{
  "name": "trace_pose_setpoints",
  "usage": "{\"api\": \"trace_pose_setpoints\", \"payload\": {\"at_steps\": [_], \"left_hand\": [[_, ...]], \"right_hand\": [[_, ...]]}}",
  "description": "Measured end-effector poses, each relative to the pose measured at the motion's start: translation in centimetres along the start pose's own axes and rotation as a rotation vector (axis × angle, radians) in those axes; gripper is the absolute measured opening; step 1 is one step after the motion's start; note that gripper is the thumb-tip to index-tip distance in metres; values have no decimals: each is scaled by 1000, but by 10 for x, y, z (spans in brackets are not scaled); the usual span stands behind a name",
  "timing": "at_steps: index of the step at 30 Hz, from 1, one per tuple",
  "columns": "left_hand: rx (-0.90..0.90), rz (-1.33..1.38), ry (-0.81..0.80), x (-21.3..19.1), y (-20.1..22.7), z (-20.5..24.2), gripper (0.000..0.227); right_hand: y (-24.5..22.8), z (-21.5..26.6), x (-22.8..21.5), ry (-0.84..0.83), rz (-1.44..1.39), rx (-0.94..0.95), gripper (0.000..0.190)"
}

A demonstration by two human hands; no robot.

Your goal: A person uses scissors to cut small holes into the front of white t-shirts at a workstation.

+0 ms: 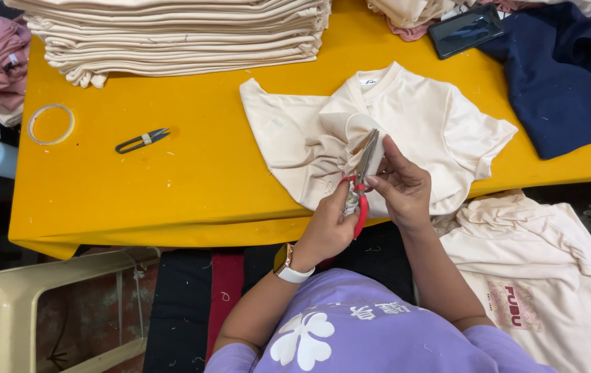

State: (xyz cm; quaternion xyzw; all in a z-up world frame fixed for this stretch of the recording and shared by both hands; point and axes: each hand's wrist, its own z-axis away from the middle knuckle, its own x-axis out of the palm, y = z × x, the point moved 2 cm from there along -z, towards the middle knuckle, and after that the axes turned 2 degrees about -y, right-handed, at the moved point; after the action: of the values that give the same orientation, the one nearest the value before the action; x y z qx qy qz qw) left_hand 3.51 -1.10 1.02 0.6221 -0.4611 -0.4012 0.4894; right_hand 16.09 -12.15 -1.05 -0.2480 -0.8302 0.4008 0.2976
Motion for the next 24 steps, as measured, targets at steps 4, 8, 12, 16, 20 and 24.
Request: {"api": "trace_pose_setpoints", "payload": {"at_steps": [4, 8, 12, 16, 20, 24], "left_hand": [[-26, -7, 57, -31, 4, 2, 37], [-208, -352, 271, -100, 18, 5, 41], [-274, -1107, 529, -175, -2, 40, 39], [-453, -1547, 476, -246, -69, 73, 18], [-176, -1578, 464, -203, -1, 35, 14], [706, -926, -22, -112, 33, -37, 44]], "right_hand": [[6, 1, -7, 9, -52, 21, 73], [-2, -4, -3, 24, -167, 80, 75], [2, -6, -5, 43, -408, 215, 74], [-6, -20, -13, 59, -565, 294, 78], [-7, -22, -26, 128, -671, 387, 72], [7, -9, -56, 92, -603, 490, 63]]}}
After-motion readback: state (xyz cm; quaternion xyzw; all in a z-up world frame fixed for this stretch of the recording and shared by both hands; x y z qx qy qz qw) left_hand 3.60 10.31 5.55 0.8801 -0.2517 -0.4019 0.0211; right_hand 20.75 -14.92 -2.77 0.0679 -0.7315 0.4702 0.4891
